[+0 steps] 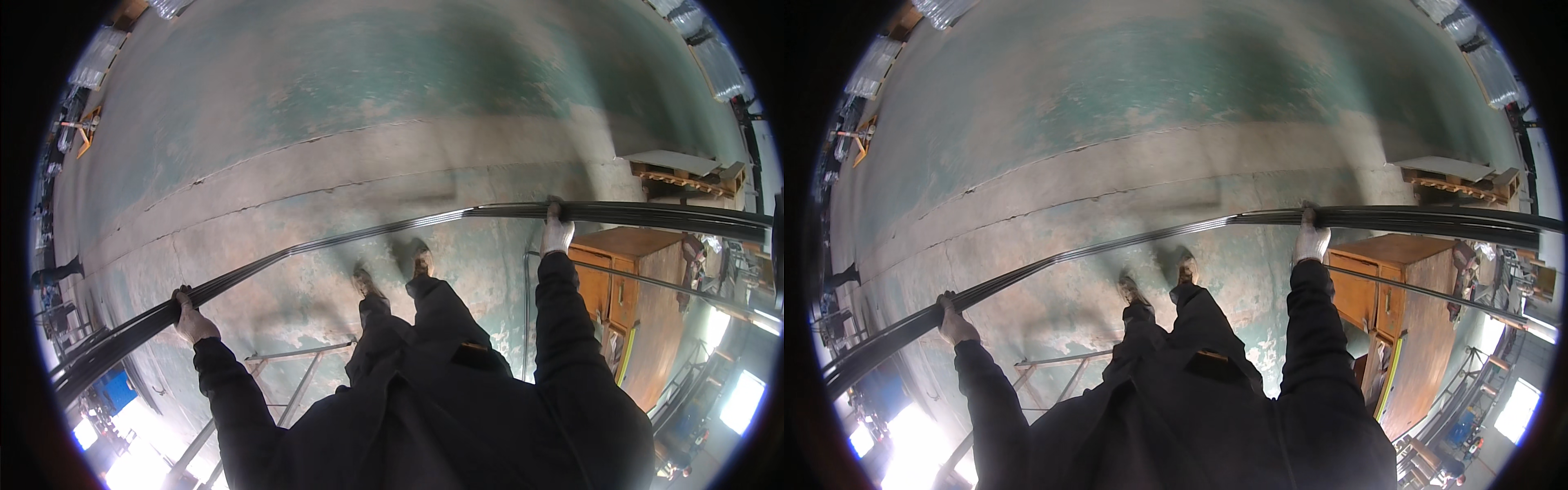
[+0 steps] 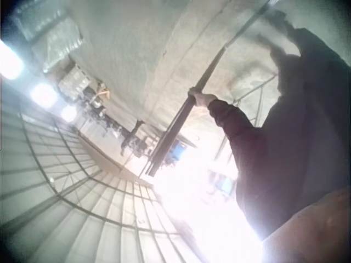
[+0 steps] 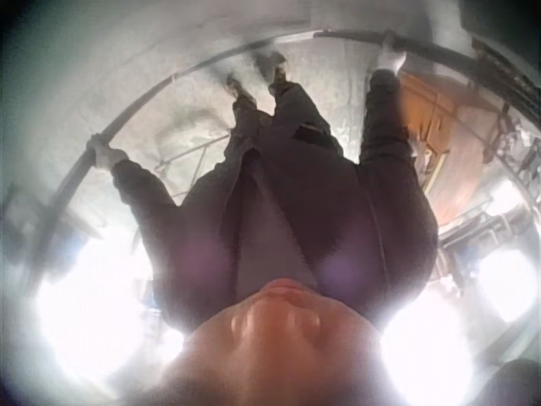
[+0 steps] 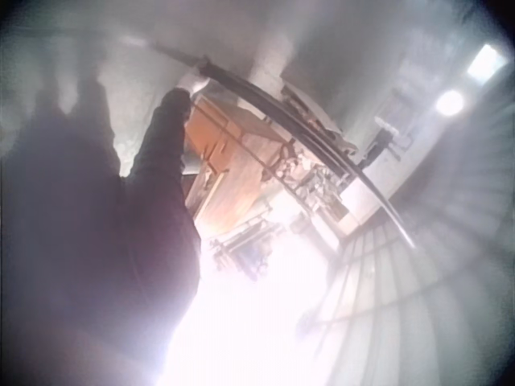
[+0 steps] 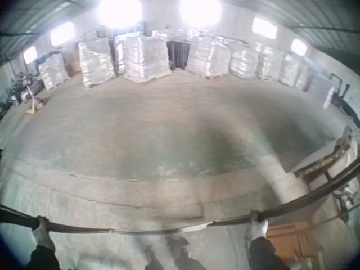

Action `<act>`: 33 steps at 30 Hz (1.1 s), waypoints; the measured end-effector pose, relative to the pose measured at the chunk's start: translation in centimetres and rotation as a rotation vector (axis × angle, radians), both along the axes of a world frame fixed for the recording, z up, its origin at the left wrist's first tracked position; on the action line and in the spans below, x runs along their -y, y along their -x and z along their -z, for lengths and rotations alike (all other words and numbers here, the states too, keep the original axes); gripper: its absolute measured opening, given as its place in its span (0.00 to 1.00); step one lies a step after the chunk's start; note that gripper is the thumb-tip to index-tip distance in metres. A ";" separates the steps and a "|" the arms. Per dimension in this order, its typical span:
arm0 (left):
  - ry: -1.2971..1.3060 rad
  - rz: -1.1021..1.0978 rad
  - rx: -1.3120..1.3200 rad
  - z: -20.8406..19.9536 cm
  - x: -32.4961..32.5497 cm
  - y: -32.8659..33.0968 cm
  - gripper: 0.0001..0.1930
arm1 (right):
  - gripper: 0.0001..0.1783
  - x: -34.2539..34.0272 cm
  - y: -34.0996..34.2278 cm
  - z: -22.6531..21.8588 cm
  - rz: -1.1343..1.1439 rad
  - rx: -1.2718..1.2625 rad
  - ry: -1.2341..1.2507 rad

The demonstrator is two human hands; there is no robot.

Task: The person picks up metal rods from a rack, places them into a bending machine, operates the machine to bend the rods, and then removes the bent rods. The person repeats this process multiple times, handling the rods with gloved hands and using a control panel to operate the machine.

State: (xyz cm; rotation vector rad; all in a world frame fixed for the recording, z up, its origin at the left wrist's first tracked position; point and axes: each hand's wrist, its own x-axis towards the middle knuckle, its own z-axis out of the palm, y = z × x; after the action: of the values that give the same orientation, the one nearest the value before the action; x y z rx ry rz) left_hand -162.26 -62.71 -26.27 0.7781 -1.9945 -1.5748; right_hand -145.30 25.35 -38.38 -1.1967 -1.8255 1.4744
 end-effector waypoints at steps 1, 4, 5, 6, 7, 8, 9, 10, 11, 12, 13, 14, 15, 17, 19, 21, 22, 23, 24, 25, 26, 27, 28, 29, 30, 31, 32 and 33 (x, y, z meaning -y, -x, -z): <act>0.020 0.009 0.017 -0.1 0.2 -0.1 0.22 | 0.22 0.2 -0.2 -0.2 -0.002 -0.023 0.042; -0.040 -0.029 0.006 -0.4 1.5 -0.3 0.23 | 0.18 0.8 -0.1 -0.4 -0.107 0.078 -0.096; -0.083 -0.064 0.008 -0.5 2.1 -0.3 0.23 | 0.17 0.8 0.0 -0.5 -0.171 0.113 -0.168; -0.137 -0.090 -0.008 -0.7 2.9 -0.4 0.23 | 0.16 0.7 0.2 -0.8 -0.098 -0.022 -0.038; -0.087 -0.092 0.005 -0.7 3.8 -0.5 0.22 | 0.14 0.3 0.3 -1.3 -0.047 -0.149 0.074; -0.072 -0.070 -0.004 -0.9 4.7 -0.8 0.22 | 0.12 0.1 0.4 -1.9 -0.003 -0.241 0.190; -0.068 -0.056 -0.012 -1.1 5.5 -1.1 0.21 | 0.08 -0.9 0.5 -3.2 0.122 -0.502 0.384; -0.071 -0.058 -0.025 -1.5 6.2 -1.4 0.21 | 0.09 -1.2 0.3 -4.3 0.067 -0.391 0.219; -0.075 -0.048 -0.043 -1.9 6.8 -1.6 0.21 | 0.09 -1.9 -0.3 -6.2 0.071 -0.241 0.049; -0.086 -0.049 -0.064 -2.4 7.2 -1.8 0.21 | 0.10 -2.4 -0.8 -8.1 0.076 -0.091 -0.122; -0.120 -0.080 -0.074 -2.9 7.5 -2.0 0.21 | 0.10 -2.4 -1.0 -9.8 0.066 -0.090 -0.159; -0.109 -0.076 -0.099 -3.5 7.5 -2.1 0.21 | 0.11 -2.1 -1.1 -11.5 0.054 -0.088 -0.197; -0.118 -0.101 -0.112 -4.4 7.6 -2.1 0.21 | 0.11 -1.8 -1.2 -13.2 0.048 -0.066 -0.233; -0.125 -0.119 -0.156 -6.3 7.5 -2.3 0.21 | 0.10 -0.4 -1.2 -16.0 0.087 -0.091 -0.276; -0.017 -0.070 -0.112 -7.9 7.3 -2.6 0.21 | 0.10 0.5 -1.3 -18.4 0.056 -0.157 -0.296; 0.089 -0.048 -0.098 -8.8 7.1 -2.5 0.20 | 0.09 1.4 -1.0 -19.6 0.100 -0.124 -0.298; 0.048 -0.049 -0.128 -9.1 7.0 -2.5 0.20 | 0.09 1.6 -1.0 -20.1 0.105 -0.124 -0.327; 0.025 -0.034 -0.161 -9.2 6.9 -2.4 0.20 | 0.09 1.7 -0.9 -20.3 0.089 -0.122 -0.346; 0.012 -0.012 -0.192 -9.2 6.9 -2.4 0.19 | 0.09 1.7 -1.0 -20.6 0.109 -0.158 -0.324; 0.001 -0.024 -0.197 -9.2 6.8 -2.5 0.19 | 0.09 1.6 -1.0 -20.8 0.128 -0.193 -0.302; 0.001 -0.030 -0.200 -9.2 6.8 -2.6 0.19 | 0.10 1.5 -1.1 -21.0 0.147 -0.228 -0.279; -0.001 -0.053 -0.189 -9.2 6.7 -2.7 0.19 | 0.10 1.4 -1.3 -21.2 0.136 -0.239 -0.280; 0.017 -0.065 -0.194 -9.4 6.6 -3.0 0.19 | 0.11 1.2 -1.5 -21.6 0.125 -0.250 -0.281; 0.032 -0.095 -0.187 -9.6 6.7 -3.3 0.19 | 0.12 1.0 -1.8 -22.0 0.108 -0.274 -0.294; 0.045 -0.123 -0.179 -9.9 6.7 -3.5 0.19 | 0.13 0.9 -2.1 -22.4 0.114 -0.239 -0.289; 0.028 -0.115 -0.205 -10.3 6.8 -3.7 0.20 | 0.14 0.7 -2.4 -22.9 0.114 -0.219 -0.296; 0.010 -0.108 -0.231 -10.7 6.9 -3.9 0.20 | 0.15 0.6 -2.7 -23.2 0.108 -0.206 -0.312; -0.001 -0.091 -0.266 -11.1 7.0 -4.1 0.20 | 0.16 0.5 -3.0 -23.6 0.107 -0.151 -0.327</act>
State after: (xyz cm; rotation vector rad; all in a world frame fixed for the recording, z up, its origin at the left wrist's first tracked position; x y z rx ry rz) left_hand -158.18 -69.73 -15.22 0.6149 -1.7435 -1.5388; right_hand -142.27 24.81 -14.80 -0.9783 -1.7853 1.1217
